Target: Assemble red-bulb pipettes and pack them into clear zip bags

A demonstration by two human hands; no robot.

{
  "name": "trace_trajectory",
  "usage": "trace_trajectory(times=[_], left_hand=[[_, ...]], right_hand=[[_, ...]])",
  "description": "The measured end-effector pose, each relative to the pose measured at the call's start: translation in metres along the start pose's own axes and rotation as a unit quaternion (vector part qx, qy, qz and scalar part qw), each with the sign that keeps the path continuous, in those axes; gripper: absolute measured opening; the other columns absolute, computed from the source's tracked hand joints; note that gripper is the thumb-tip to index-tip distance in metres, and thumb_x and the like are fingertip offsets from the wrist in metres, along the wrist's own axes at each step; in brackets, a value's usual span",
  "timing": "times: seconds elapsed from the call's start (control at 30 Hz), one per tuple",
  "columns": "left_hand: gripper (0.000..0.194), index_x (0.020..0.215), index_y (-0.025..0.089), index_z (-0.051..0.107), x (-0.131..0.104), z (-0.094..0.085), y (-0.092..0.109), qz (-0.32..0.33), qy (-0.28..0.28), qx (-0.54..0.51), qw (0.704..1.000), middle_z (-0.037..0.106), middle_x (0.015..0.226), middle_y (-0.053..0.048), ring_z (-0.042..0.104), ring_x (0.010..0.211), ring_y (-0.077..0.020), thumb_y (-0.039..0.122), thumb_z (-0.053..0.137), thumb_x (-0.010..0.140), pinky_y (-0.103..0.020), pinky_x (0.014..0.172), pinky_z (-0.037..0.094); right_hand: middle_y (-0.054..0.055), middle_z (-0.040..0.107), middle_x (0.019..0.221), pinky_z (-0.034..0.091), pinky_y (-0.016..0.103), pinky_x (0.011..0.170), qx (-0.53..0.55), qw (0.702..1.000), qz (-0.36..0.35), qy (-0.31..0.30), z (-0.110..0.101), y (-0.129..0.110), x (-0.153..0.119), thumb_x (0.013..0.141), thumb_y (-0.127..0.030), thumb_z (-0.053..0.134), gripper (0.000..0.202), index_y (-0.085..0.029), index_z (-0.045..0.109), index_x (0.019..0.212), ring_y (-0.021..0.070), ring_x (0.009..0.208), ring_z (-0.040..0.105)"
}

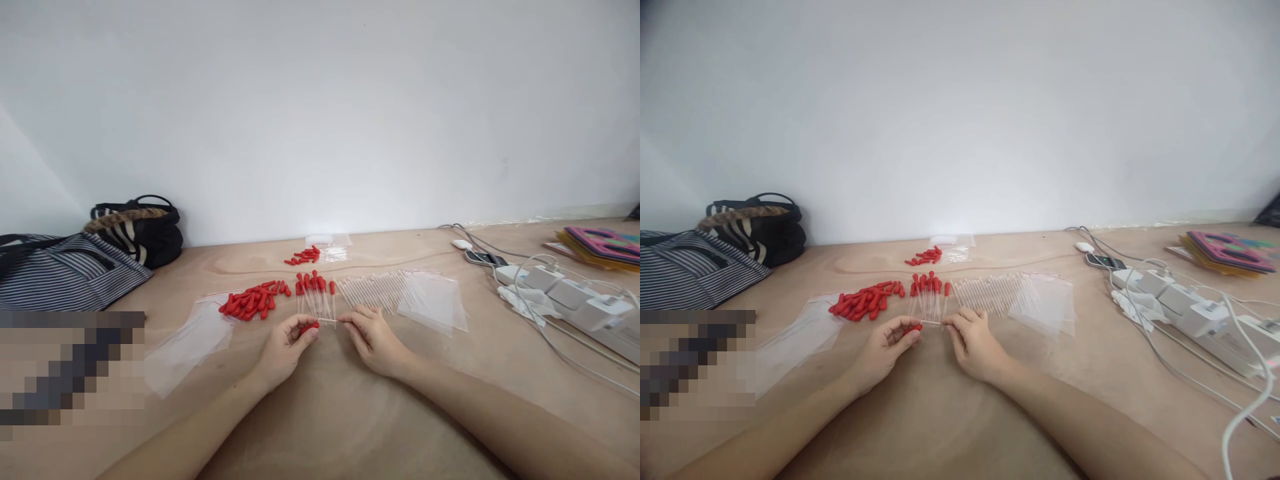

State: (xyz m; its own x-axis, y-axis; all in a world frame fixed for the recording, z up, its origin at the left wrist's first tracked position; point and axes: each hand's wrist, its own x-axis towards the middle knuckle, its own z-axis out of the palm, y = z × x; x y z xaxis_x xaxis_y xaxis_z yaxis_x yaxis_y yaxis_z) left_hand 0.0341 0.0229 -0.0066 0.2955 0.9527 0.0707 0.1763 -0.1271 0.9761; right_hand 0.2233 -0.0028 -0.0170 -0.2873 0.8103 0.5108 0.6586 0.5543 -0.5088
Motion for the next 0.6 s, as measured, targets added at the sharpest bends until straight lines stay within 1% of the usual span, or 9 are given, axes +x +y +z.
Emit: trace_trajectory(times=[0.1,0.2,0.27,0.37,0.47,0.6], left_hand=[[0.024,0.082,0.015,0.058,-0.0002,0.0003,-0.0006,0.002,0.009,0.003,1.0,0.062,0.069,-0.001,0.06,0.069,-0.0163,0.034,0.061,0.067,-0.029,0.068,0.049],[0.026,0.083,0.015,0.06,0.0002,0.0006,-0.001,0.002,0.011,0.002,1.0,0.063,0.07,-0.002,0.06,0.069,-0.0163,0.036,0.061,0.067,-0.028,0.068,0.049],[0.027,0.084,0.014,0.061,0.0006,0.0008,-0.0004,-0.002,0.014,-0.007,1.0,0.064,0.069,-0.002,0.06,0.067,-0.016,0.035,0.061,0.067,-0.028,0.067,0.05],[0.029,0.085,0.014,0.063,0.0007,0.0008,0.0011,-0.01,0.033,-0.019,0.999,0.066,0.072,-0.003,0.061,0.067,-0.0163,0.034,0.064,0.064,-0.028,0.067,0.05],[0.029,0.083,0.014,0.065,0.0001,0.0001,0.0016,-0.012,0.05,-0.025,0.998,0.067,0.072,-0.003,0.061,0.067,-0.0164,0.033,0.066,0.061,-0.028,0.068,0.05],[0.029,0.082,0.015,0.066,-0.0003,-0.0017,-0.0023,-0.008,0.05,-0.031,0.998,0.068,0.07,-0.002,0.061,0.067,-0.0165,0.033,0.068,0.059,-0.028,0.067,0.05]], right_hand=[[0.003,0.058,0.081,0.03,0.032,0.075,-0.01,1.0,-0.008,-0.006,0.0007,-0.0016,-0.0007,0.082,-0.011,0.038,0.025,-0.019,0.057,0.096,0.0136,0.078,0.052],[0.002,0.057,0.077,0.029,0.032,0.075,-0.029,0.999,-0.022,-0.011,0.0012,-0.0016,-0.0019,0.082,-0.011,0.039,0.026,-0.02,0.057,0.099,0.0125,0.073,0.051],[0.002,0.056,0.074,0.029,0.031,0.074,-0.035,0.999,-0.037,-0.015,0.0024,-0.0019,-0.0025,0.083,-0.013,0.039,0.025,-0.019,0.057,0.1,0.0118,0.068,0.049],[0.001,0.055,0.068,0.029,0.029,0.072,-0.03,0.998,-0.061,-0.014,0.0048,-0.0039,-0.003,0.085,-0.017,0.04,0.023,-0.018,0.059,0.098,0.0111,0.064,0.047],[0.001,0.053,0.066,0.028,0.028,0.071,-0.027,0.997,-0.078,-0.008,0.0059,-0.0067,-0.0036,0.085,-0.017,0.039,0.023,-0.017,0.06,0.095,0.011,0.063,0.045],[0.001,0.052,0.066,0.027,0.028,0.071,-0.032,0.994,-0.101,-0.023,0.0024,-0.0075,-0.0033,0.084,-0.015,0.039,0.024,-0.016,0.059,0.096,0.0109,0.064,0.045]])
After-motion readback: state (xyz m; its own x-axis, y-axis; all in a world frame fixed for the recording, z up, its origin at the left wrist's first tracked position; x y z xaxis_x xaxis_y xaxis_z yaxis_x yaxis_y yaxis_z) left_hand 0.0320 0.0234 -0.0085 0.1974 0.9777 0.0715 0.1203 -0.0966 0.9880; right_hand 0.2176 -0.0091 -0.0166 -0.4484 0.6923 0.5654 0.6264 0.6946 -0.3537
